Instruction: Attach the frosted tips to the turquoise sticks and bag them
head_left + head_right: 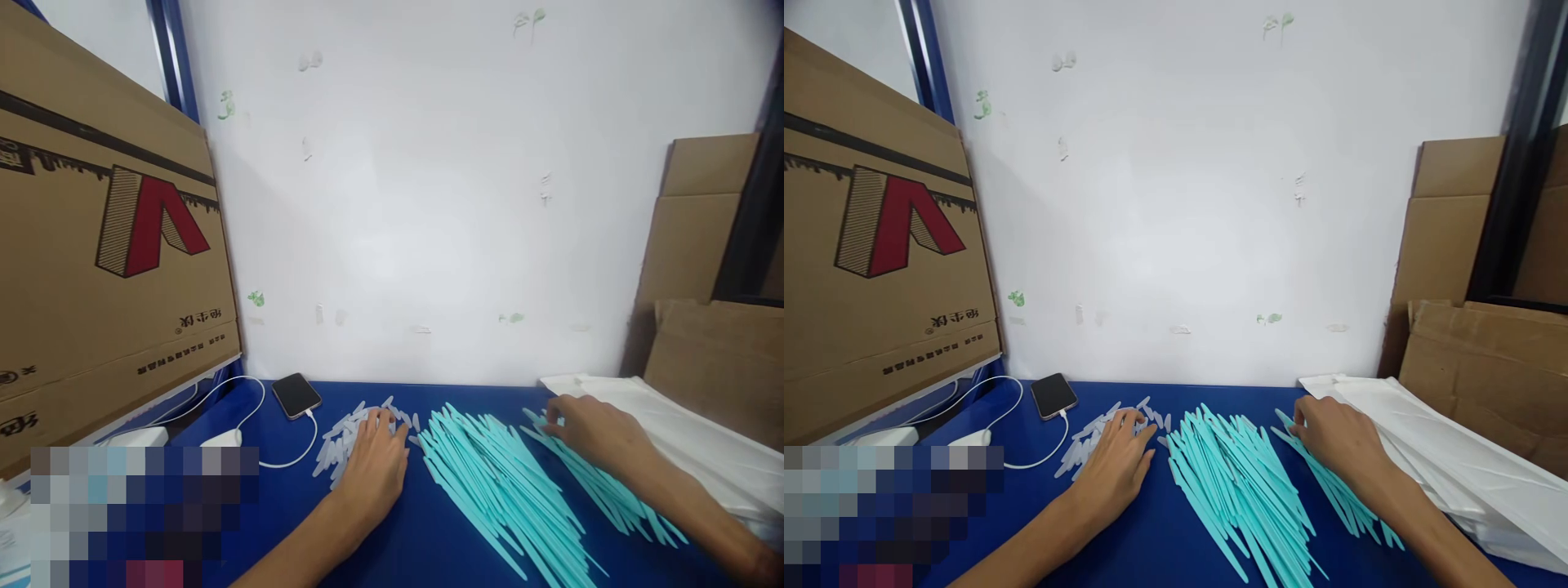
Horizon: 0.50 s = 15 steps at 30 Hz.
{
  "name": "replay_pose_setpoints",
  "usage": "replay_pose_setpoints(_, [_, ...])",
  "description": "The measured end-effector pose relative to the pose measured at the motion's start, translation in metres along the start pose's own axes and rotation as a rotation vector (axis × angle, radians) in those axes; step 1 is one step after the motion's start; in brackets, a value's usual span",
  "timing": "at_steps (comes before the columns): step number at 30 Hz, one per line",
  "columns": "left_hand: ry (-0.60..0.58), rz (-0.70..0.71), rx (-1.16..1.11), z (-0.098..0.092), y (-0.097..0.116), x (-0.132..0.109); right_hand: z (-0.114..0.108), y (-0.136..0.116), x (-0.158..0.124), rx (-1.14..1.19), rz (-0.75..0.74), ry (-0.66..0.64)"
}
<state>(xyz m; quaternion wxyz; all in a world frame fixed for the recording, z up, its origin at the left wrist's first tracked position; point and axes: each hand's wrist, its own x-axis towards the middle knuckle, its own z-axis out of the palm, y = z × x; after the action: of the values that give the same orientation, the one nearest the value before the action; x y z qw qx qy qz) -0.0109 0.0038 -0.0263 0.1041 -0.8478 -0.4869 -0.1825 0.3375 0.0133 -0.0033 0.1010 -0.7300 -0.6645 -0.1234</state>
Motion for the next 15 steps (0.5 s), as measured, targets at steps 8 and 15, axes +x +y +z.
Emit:
replay_pose_setpoints(8, [-0.051, 0.091, 0.082, -0.003, 0.004, 0.004, -0.014, -0.011, -0.007, -0.037, 0.008, -0.106])
replay_pose_setpoints(15, [-0.062, 0.212, 0.239, -0.001, 0.001, 0.006, -0.013, -0.022, -0.008, 0.190, -0.161, -0.221])
